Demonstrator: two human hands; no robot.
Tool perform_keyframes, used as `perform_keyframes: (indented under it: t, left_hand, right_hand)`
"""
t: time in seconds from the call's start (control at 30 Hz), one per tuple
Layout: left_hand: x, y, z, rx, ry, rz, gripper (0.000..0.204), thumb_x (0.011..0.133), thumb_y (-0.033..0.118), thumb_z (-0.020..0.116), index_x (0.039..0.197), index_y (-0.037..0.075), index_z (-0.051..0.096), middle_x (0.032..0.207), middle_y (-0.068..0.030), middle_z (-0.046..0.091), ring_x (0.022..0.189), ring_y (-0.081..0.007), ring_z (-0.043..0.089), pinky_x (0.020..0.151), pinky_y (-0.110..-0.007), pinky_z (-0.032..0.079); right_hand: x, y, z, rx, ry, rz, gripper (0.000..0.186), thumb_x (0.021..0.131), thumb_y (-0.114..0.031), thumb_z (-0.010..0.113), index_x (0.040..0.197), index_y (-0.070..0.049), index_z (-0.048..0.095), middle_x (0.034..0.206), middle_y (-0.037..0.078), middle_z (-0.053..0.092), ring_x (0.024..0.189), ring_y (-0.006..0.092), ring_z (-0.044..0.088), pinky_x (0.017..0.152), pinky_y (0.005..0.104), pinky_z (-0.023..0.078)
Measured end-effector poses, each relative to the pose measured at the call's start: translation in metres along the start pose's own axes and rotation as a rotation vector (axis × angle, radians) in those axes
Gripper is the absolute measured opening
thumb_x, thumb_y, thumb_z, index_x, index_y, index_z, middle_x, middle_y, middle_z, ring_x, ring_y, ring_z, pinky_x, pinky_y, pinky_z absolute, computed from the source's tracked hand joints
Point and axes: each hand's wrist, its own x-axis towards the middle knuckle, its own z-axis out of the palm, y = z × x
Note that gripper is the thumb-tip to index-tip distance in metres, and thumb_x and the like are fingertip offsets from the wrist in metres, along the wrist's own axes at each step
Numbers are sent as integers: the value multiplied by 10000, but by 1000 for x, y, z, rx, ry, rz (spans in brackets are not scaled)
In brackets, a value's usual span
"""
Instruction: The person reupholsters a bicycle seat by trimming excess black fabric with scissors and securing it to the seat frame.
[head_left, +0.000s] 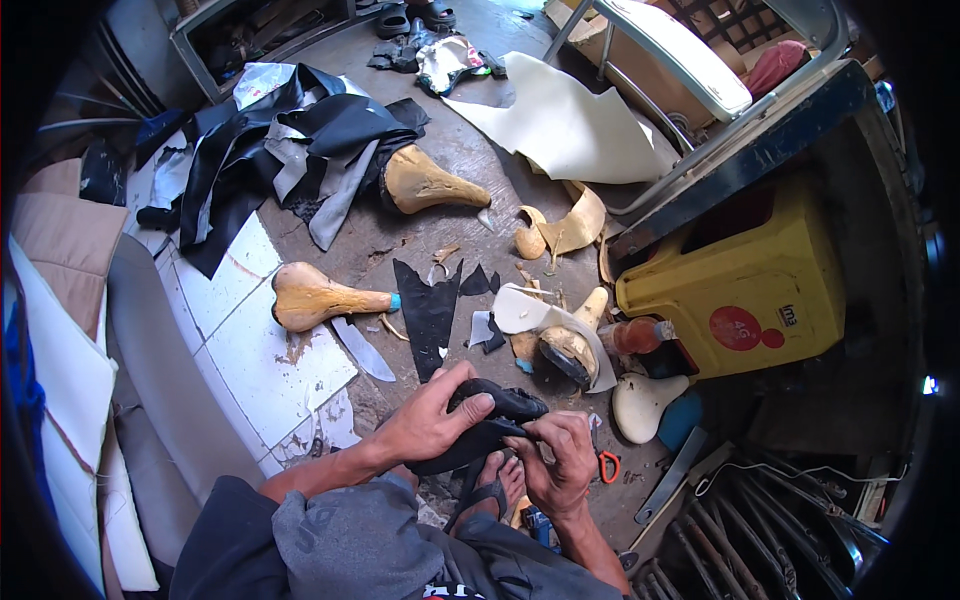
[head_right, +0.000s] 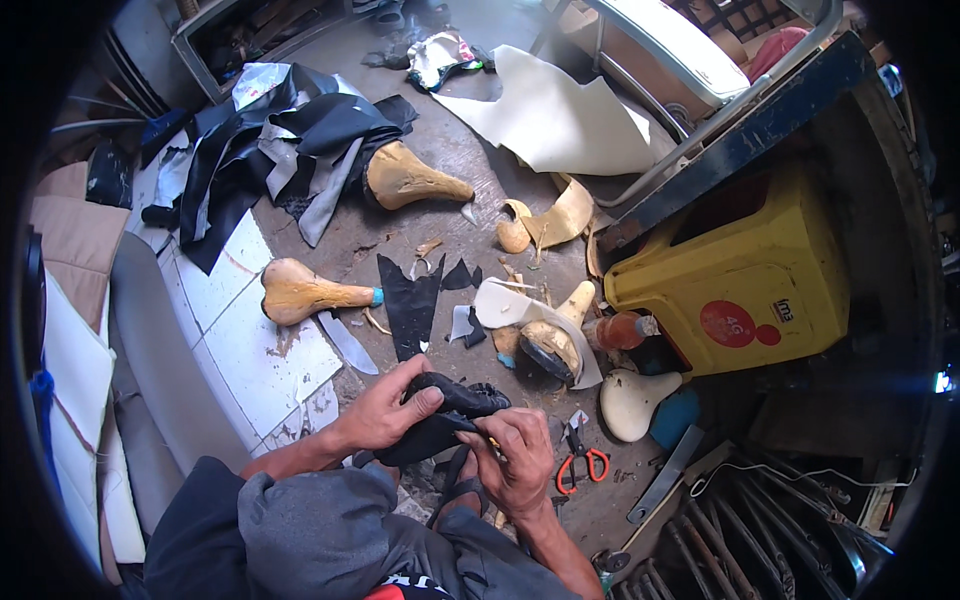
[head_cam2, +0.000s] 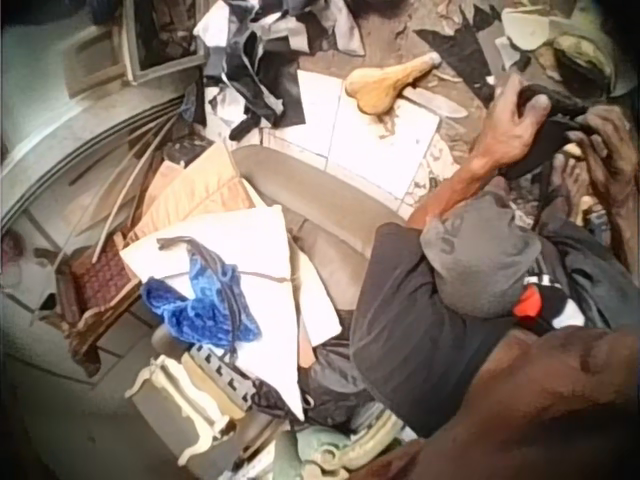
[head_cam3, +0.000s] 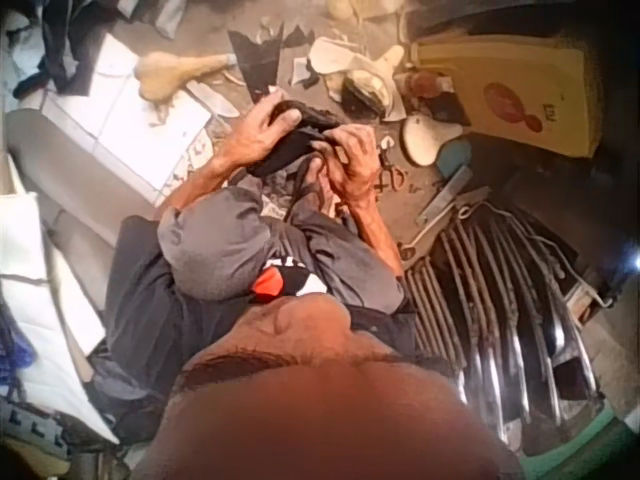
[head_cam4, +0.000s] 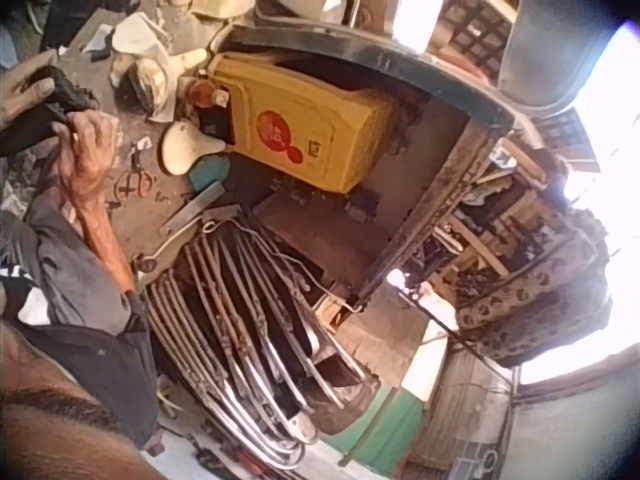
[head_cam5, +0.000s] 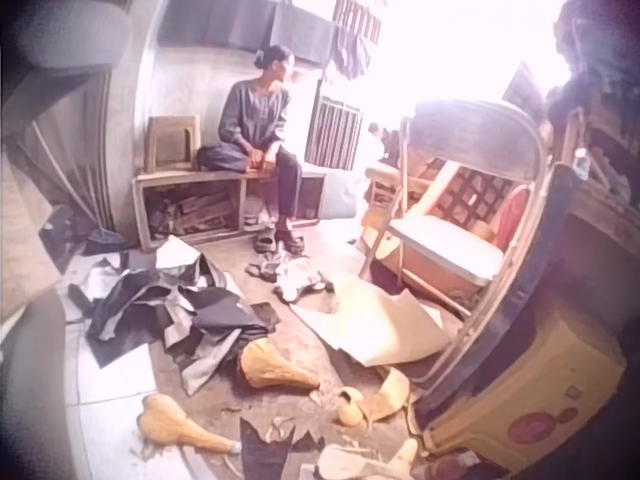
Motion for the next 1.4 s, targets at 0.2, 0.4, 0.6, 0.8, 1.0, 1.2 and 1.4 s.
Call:
perform_keyframes:
  t: [0.2, 0.4, 0.6, 0.8, 1.0, 1.2, 1.4]
  left_hand:
    - [-2, 3, -2, 105, 41, 49, 447, 1040, 457, 590, 1132, 22, 550, 976, -160, 548, 970, -285, 531, 877, -390, 435]
    - [-3, 6, 1, 151, 43, 75, 439, 1034, 432, 603, 1161, 15, 557, 1028, -188, 569, 1097, -328, 513, 951, -417, 439]
    - [-2, 8, 3, 216, 2, 91, 463, 1029, 434, 600, 1194, 4, 555, 1112, -211, 613, 1205, -374, 452, 1003, -475, 421]
    - [-3, 5, 5, 272, -38, 115, 476, 1033, 414, 593, 1216, -23, 547, 1146, -204, 630, 1224, -383, 434, 1022, -504, 415]
    - [-9, 16, -4, 263, -68, 95, 641, 916, 528, 730, 1192, -27, 566, 1131, -238, 614, 1188, -351, 496, 955, -475, 461]
    - [-14, 0, -6, 1, -123, -80, 564, 853, 514, 825, 997, 25, 584, 867, -74, 572, 859, -139, 554, 740, -305, 464]
    - [-7, -13, -1, -319, -60, -6, 514, 867, 468, 834, 1007, 54, 562, 847, 11, 557, 793, -82, 510, 687, -264, 431]
  right_hand:
    - [0, 1, 4, -6, 5, -4, 349, 729, -45, 878, 1018, -64, 683, 936, 77, 650, 829, 275, 625, 739, 405, 491]
    - [-2, 2, 5, -17, 7, 40, 334, 740, -41, 869, 1014, -53, 678, 932, 93, 644, 843, 288, 613, 741, 402, 488]
    - [-1, -5, 2, -75, 21, 83, 299, 752, -18, 848, 993, -48, 672, 919, 100, 644, 822, 282, 594, 730, 397, 475]
    - [0, -7, -1, -78, 6, 132, 263, 754, -29, 849, 946, -44, 670, 891, 95, 664, 812, 277, 597, 716, 392, 468]
    - [8, -9, -4, -79, 8, 121, 272, 755, -77, 871, 949, -48, 683, 952, 100, 672, 836, 277, 606, 734, 390, 484]
    - [12, -3, 1, 554, -110, 505, 361, 782, -137, 874, 1063, 0, 694, 1018, 137, 679, 890, 312, 652, 772, 387, 516]
    - [26, -6, -3, 208, -231, 203, 414, 770, -179, 884, 1102, 2, 717, 929, 148, 700, 899, 307, 644, 796, 391, 517]
